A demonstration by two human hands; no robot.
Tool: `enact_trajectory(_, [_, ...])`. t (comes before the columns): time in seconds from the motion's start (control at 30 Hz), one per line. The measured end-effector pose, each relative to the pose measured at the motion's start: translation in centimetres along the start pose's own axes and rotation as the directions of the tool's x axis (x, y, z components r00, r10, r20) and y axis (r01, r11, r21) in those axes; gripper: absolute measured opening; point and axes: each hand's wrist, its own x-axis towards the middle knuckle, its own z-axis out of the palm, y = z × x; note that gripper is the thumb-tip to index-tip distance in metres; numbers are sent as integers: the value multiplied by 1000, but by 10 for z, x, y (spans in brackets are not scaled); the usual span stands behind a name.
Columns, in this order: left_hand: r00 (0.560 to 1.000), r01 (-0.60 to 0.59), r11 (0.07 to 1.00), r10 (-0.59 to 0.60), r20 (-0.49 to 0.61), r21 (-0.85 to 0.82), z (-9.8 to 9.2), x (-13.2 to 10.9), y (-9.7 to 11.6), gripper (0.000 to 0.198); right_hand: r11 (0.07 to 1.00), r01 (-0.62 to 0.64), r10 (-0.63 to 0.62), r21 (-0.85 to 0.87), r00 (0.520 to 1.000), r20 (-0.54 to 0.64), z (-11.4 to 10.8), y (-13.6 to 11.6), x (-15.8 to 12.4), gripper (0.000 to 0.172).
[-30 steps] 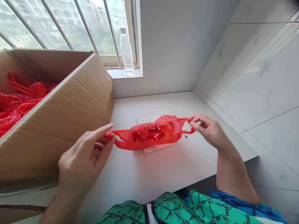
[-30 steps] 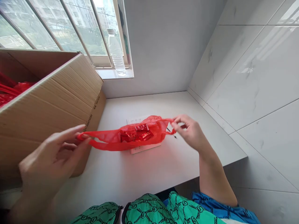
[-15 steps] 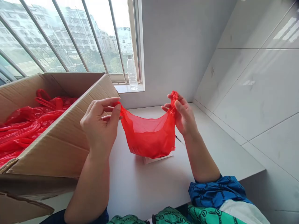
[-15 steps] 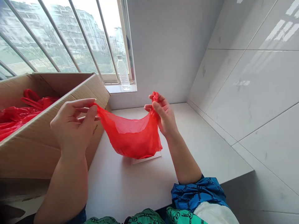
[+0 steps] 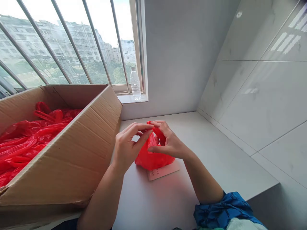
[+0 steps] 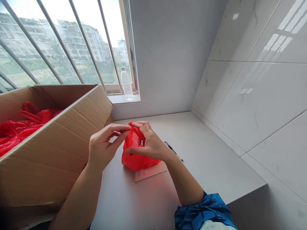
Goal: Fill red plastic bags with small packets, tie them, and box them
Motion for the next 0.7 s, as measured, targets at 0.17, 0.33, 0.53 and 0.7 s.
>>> enact_trajectory(0.17, [1000, 20, 995, -18, 17, -98, 11, -11, -10, 20, 998, 34, -29, 56, 995, -97, 16, 13, 7, 25])
enact_trajectory(0.33, [929, 338, 913, -286, 234, -229, 28, -22, -31, 77, 914, -155, 198, 375, 977, -80, 13, 19, 12, 34])
enact_trajectory(0.53, [736, 631, 647, -325, 594, -428, 30, -20, -45, 48, 826, -205, 299, 525, 949, -99, 0, 33, 14, 34])
enact_trajectory(0.7, [660, 748, 456, -435, 613, -482, 25, -18, -51, 40, 935, -157, 144, 319, 987, 65, -18, 26, 6, 26])
